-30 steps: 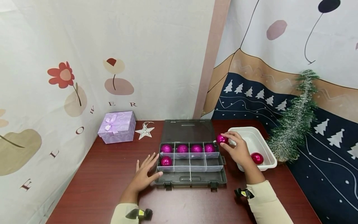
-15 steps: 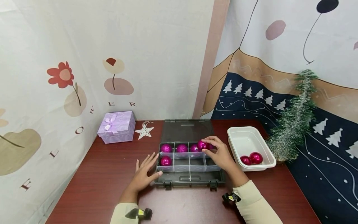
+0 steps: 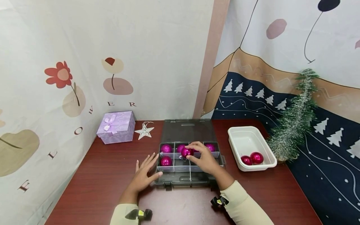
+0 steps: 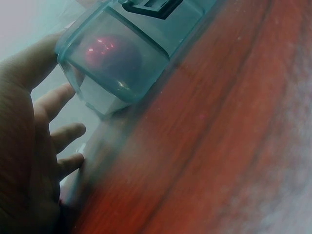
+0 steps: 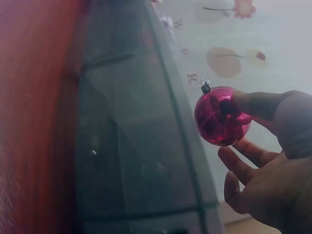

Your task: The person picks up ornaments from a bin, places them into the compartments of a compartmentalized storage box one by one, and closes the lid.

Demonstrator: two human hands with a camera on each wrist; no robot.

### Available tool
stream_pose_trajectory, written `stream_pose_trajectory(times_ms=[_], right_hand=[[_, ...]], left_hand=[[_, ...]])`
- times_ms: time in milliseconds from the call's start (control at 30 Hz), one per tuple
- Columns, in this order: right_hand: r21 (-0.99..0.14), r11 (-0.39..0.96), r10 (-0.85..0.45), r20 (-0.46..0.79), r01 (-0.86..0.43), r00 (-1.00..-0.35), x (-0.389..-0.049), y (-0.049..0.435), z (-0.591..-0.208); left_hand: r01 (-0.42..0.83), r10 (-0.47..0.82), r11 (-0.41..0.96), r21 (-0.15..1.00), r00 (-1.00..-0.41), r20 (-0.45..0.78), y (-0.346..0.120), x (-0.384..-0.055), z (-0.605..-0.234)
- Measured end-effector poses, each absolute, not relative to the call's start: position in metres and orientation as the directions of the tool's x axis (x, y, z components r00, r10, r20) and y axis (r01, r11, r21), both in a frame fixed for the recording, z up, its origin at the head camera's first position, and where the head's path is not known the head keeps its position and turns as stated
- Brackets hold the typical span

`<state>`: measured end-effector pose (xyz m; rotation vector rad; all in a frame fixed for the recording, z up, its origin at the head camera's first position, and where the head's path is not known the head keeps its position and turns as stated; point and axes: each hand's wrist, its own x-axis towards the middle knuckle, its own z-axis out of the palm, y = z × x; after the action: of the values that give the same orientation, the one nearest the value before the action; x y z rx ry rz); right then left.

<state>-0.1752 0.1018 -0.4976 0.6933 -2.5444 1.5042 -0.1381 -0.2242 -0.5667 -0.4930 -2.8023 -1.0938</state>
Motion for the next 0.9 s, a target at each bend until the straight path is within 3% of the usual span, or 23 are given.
stream_pose_trajectory(times_ms=[400,900], right_hand=[[-0.732,0.512,-0.410,0.252,-0.449,-0.877,-0.171,0.087,-0.508],[-0.752,0.532,-0.346,0.226,-0.389,-0.911,-0.168,0.119,-0.491]], left_hand=[[0.346,0.262,0.684,0.642,-0.938,0.227,-0.224,-0.137,-0.567],[0.333,0.259,0.678,0.656,-0.943,0.211,-0.225,-0.137,-0.568]])
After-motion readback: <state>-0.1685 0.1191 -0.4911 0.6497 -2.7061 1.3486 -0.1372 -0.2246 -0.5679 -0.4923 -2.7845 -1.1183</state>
